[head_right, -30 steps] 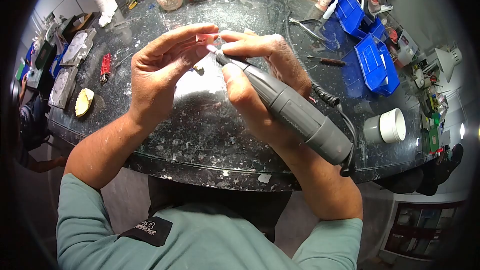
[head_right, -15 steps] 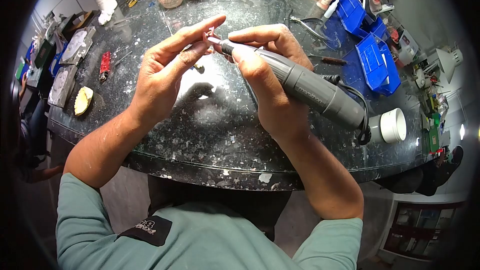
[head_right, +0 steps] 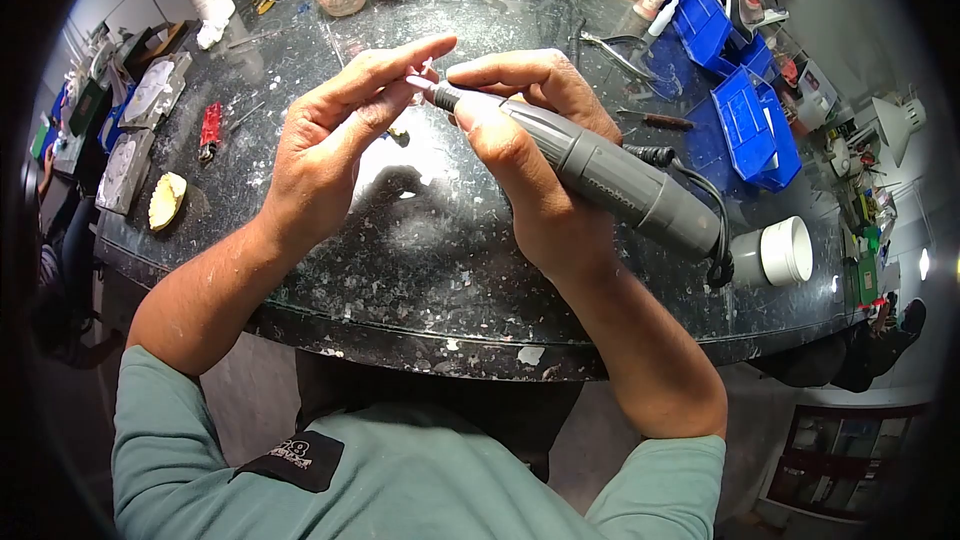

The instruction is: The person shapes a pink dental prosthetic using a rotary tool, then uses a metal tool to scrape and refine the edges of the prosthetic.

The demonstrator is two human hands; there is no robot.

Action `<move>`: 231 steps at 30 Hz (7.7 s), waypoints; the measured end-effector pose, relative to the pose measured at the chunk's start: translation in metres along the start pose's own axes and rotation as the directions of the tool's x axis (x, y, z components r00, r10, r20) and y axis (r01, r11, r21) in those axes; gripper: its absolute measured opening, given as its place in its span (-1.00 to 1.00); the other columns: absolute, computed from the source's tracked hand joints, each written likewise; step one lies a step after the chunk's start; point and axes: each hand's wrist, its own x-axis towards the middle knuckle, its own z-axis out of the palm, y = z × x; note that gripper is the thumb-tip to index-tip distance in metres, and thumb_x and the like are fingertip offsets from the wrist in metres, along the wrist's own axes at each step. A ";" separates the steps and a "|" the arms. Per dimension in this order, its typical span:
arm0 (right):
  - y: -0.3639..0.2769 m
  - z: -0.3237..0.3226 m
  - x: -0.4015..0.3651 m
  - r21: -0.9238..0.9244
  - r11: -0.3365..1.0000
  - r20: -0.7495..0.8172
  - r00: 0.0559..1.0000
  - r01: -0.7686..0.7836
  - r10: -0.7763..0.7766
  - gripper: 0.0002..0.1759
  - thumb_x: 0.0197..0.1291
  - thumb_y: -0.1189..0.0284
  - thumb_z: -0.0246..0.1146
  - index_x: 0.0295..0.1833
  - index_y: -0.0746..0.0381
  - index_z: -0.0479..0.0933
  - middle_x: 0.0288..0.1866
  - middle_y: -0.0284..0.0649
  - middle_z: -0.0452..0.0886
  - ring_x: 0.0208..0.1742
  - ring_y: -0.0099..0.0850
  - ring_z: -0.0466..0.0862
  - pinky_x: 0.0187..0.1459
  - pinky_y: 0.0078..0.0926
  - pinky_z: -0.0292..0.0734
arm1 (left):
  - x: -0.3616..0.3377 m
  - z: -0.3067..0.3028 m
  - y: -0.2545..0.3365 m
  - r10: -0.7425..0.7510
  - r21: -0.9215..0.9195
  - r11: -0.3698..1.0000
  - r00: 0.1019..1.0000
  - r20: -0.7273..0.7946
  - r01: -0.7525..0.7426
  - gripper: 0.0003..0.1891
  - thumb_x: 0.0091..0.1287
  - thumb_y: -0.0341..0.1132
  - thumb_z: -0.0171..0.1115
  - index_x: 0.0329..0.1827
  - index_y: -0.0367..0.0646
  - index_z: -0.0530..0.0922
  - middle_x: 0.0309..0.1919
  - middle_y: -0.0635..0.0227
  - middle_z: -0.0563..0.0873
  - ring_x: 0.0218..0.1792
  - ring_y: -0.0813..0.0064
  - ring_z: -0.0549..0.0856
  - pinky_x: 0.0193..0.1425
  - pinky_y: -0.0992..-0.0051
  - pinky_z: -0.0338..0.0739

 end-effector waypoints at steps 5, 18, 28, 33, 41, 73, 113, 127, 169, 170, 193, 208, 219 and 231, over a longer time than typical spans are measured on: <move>0.002 0.000 -0.001 -0.034 0.999 -0.024 0.999 0.023 -0.024 -0.76 0.19 0.47 0.21 -0.06 0.36 0.54 -0.21 -0.28 0.59 -0.23 -0.65 0.51 -0.14 -0.69 0.40 | -0.001 0.004 -0.002 -0.071 -0.191 0.980 0.997 -0.036 0.063 -0.64 0.43 -0.37 0.13 0.26 -0.23 0.51 0.15 0.28 0.62 0.05 0.61 0.60 0.17 0.55 0.47; 0.002 -0.001 0.000 -0.102 0.992 -0.015 0.997 0.071 -0.072 -0.76 0.17 0.47 0.24 -0.08 0.36 0.55 -0.20 -0.28 0.58 -0.26 -0.66 0.51 -0.20 -0.70 0.42 | 0.000 0.005 -0.001 -0.114 -0.323 0.942 0.991 -0.063 0.088 -0.69 0.39 -0.41 0.19 0.16 -0.29 0.52 0.09 0.22 0.64 0.02 0.53 0.65 0.20 0.46 0.50; -0.001 -0.003 0.001 -0.176 0.981 0.012 0.997 0.080 -0.079 -0.78 0.17 0.48 0.26 -0.09 0.34 0.56 -0.22 -0.32 0.58 -0.32 -0.68 0.50 -0.25 -0.71 0.41 | 0.000 0.006 -0.003 -0.140 -0.345 0.933 0.986 -0.090 0.101 -0.71 0.38 -0.42 0.20 0.13 -0.30 0.52 -0.06 0.27 0.68 -0.02 0.53 0.66 0.18 0.46 0.52; -0.001 -0.003 0.001 -0.194 0.977 0.023 0.996 0.086 -0.083 -0.79 0.16 0.48 0.26 -0.09 0.33 0.57 -0.22 -0.31 0.58 -0.33 -0.67 0.50 -0.27 -0.70 0.42 | -0.001 0.005 -0.005 -0.141 -0.362 0.927 0.986 -0.094 0.098 -0.74 0.38 -0.43 0.21 0.09 -0.30 0.51 -0.11 0.27 0.68 -0.05 0.51 0.66 0.17 0.44 0.52; -0.005 -0.002 0.001 -0.197 0.976 0.044 0.995 0.094 -0.087 -0.76 0.18 0.47 0.25 -0.06 0.35 0.55 -0.26 -0.30 0.58 -0.34 -0.66 0.51 -0.29 -0.71 0.42 | 0.000 0.006 -0.006 -0.121 -0.379 0.922 0.988 -0.095 0.077 -0.79 0.38 -0.44 0.21 0.02 -0.28 0.49 -0.16 0.25 0.68 -0.06 0.48 0.67 0.18 0.41 0.53; 0.000 -0.006 0.002 -0.173 0.981 0.056 0.995 0.092 -0.083 -0.76 0.17 0.48 0.25 -0.06 0.35 0.54 -0.24 -0.29 0.58 -0.36 -0.69 0.48 -0.31 -0.73 0.39 | 0.001 0.004 -0.007 -0.063 -0.243 0.969 0.992 -0.107 0.036 -0.66 0.37 -0.44 0.21 0.20 -0.26 0.52 0.06 0.23 0.66 0.08 0.51 0.63 0.27 0.44 0.49; -0.004 -0.005 -0.001 -0.261 0.955 0.062 0.990 0.140 -0.128 -0.72 0.17 0.54 0.27 0.01 0.35 0.50 -0.14 -0.23 0.57 -0.24 -0.61 0.57 -0.19 -0.66 0.49 | -0.001 0.006 -0.004 -0.077 -0.290 0.956 0.993 -0.094 0.046 -0.68 0.37 -0.48 0.19 0.18 -0.28 0.52 0.02 0.27 0.67 0.07 0.54 0.63 0.26 0.49 0.47; 0.007 0.003 0.005 -0.104 0.964 -0.041 0.967 0.244 -0.250 -0.63 0.31 0.32 0.28 0.09 0.32 0.46 -0.13 -0.16 0.62 -0.10 -0.52 0.64 -0.12 -0.66 0.55 | -0.001 0.007 -0.005 -0.056 -0.342 0.939 0.994 -0.097 0.020 -0.78 0.37 -0.51 0.20 0.06 -0.30 0.53 -0.06 0.27 0.68 0.02 0.52 0.65 0.22 0.50 0.53; 0.010 0.004 0.000 -0.434 0.678 0.319 0.806 0.592 -0.499 -0.61 0.07 0.60 0.29 0.06 0.37 0.45 0.03 0.00 0.57 0.19 -0.11 0.57 0.17 -0.20 0.48 | -0.010 0.013 0.003 -0.110 -0.323 0.946 0.958 -0.265 0.020 -0.90 0.28 -0.55 0.31 -0.17 -0.32 0.63 -0.21 0.26 0.75 -0.14 0.57 0.72 0.05 0.58 0.61; 0.011 0.004 0.000 -0.434 0.679 0.319 0.806 0.592 -0.499 -0.61 0.07 0.60 0.29 0.06 0.37 0.45 0.03 0.00 0.57 0.19 -0.11 0.57 0.17 -0.20 0.48 | -0.010 0.013 0.002 -0.106 -0.314 0.949 0.958 -0.268 0.017 -0.90 0.28 -0.55 0.31 -0.17 -0.31 0.63 -0.21 0.26 0.75 -0.14 0.58 0.71 0.05 0.58 0.61; 0.016 0.002 0.001 -0.431 0.684 0.296 0.808 0.588 -0.509 -0.62 0.08 0.58 0.30 0.04 0.38 0.46 -0.01 -0.05 0.59 0.19 -0.04 0.57 0.22 -0.08 0.43 | -0.009 0.011 -0.005 -0.028 -0.334 0.941 0.967 -0.251 -0.060 -0.86 0.26 -0.61 0.28 -0.15 -0.30 0.63 -0.14 0.22 0.72 -0.05 0.51 0.69 0.13 0.52 0.60; 0.002 0.004 -0.002 -0.179 0.983 -0.080 0.995 0.038 -0.052 -0.67 0.18 0.56 0.37 0.07 0.24 0.53 -0.12 -0.28 0.63 -0.09 -0.57 0.63 -0.05 -0.63 0.59 | -0.007 0.010 -0.004 0.050 -0.293 0.952 0.989 -0.142 -0.090 -0.85 0.24 -0.60 0.30 -0.15 -0.27 0.62 -0.07 0.18 0.72 -0.05 0.47 0.70 0.08 0.52 0.59; 0.004 -0.003 0.008 -0.083 0.991 0.012 0.995 0.101 -0.100 -0.68 0.21 0.68 0.26 0.09 0.31 0.49 -0.16 -0.16 0.67 -0.14 -0.49 0.69 -0.04 -0.58 0.62 | -0.002 0.006 -0.009 -0.209 -0.362 0.909 0.977 0.035 0.207 -0.68 0.38 -0.30 0.22 0.08 -0.34 0.58 -0.10 0.21 0.73 -0.09 0.44 0.71 0.15 0.38 0.55; -0.005 0.007 0.004 -0.011 1.000 -0.007 1.000 0.012 -0.012 -0.66 0.22 0.66 0.25 0.12 0.28 0.52 -0.08 -0.14 0.67 -0.15 -0.53 0.68 -0.07 -0.63 0.61 | 0.000 0.003 -0.008 -0.329 -0.607 0.699 0.924 0.196 0.378 -0.70 0.25 -0.39 0.35 0.02 -0.28 0.59 -0.12 0.26 0.70 0.02 0.43 0.66 0.24 0.38 0.52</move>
